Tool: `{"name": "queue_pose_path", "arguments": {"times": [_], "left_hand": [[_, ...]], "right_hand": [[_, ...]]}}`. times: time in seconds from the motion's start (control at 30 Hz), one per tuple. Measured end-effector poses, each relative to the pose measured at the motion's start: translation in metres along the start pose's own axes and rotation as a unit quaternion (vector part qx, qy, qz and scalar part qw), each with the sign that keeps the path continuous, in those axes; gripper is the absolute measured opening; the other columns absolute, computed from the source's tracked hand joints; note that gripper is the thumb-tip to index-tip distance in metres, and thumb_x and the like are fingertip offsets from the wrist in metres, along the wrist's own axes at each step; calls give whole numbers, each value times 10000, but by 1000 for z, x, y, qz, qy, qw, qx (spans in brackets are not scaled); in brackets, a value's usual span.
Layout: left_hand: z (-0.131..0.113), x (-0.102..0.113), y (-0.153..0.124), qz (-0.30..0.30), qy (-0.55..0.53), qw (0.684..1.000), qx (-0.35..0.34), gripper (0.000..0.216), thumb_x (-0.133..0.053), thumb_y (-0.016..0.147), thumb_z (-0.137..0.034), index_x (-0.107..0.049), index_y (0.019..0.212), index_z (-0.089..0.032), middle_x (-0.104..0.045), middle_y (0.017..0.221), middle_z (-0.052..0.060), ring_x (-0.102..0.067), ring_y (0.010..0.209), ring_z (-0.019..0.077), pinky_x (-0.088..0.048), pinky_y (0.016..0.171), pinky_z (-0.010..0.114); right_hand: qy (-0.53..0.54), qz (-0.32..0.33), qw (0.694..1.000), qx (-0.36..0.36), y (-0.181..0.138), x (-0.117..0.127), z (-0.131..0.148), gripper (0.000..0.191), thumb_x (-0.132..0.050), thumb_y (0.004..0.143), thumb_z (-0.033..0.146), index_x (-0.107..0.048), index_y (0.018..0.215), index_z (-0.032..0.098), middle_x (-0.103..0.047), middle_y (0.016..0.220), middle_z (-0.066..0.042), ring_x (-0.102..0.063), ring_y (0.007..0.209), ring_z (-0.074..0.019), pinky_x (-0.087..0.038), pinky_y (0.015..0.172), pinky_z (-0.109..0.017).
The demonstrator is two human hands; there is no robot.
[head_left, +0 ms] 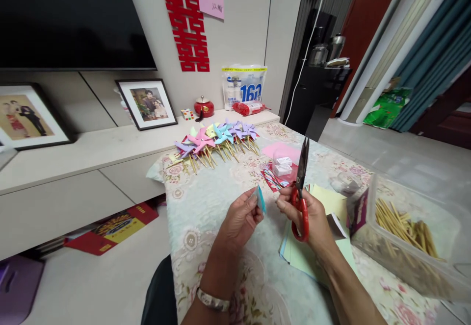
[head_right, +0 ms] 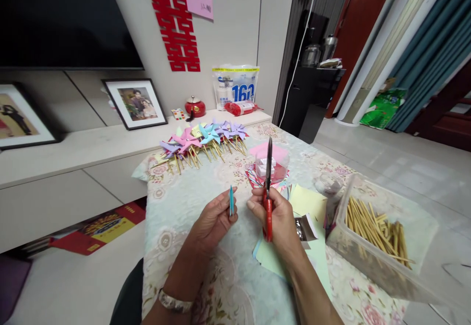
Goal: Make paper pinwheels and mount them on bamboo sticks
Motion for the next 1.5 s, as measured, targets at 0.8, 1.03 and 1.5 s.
{"name": "queue_pose_path", "arguments": {"times": [0.8, 1.03, 1.5], "left_hand": [[4, -2, 5, 3, 171, 984, -42, 372, -872, 593, -238, -616, 844, -140, -631, 600, -11, -527, 517, 85, -390, 530, 214], [22, -10, 1, 47, 81, 995, 16, 368, -871, 647, -277, -647, 905, -139, -656, 764, 20, -569, 636, 101, -426, 575, 217], [-32, 17, 5, -31, -247, 963, -101, 125, -611, 796, -121, -563, 687, -158, -499, 628, -19, -482, 539, 92, -399, 506, 212]], "right_hand": [[-23, -65, 997, -36, -30, 4, -26, 476, -861, 647, 336, -622, 1031, 189, -642, 818, -2, -609, 721, -173, -484, 679, -277], [-8, -102, 994, -31, -27, 11, -29, 392, -830, 684, 320, -633, 996, 189, -577, 707, 42, -527, 611, -131, -425, 583, -248], [23, 252, 963, -88, -68, -45, -13, 567, -460, 890, 692, -662, 975, 169, -541, 665, -18, -494, 613, -174, -397, 601, -304]]}}
Point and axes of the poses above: each hand's wrist, its own y-axis towards the middle knuckle, its own x-axis out of the back of the hand, z = x × y, the point moved 7 cm from there along y, towards the middle knuckle
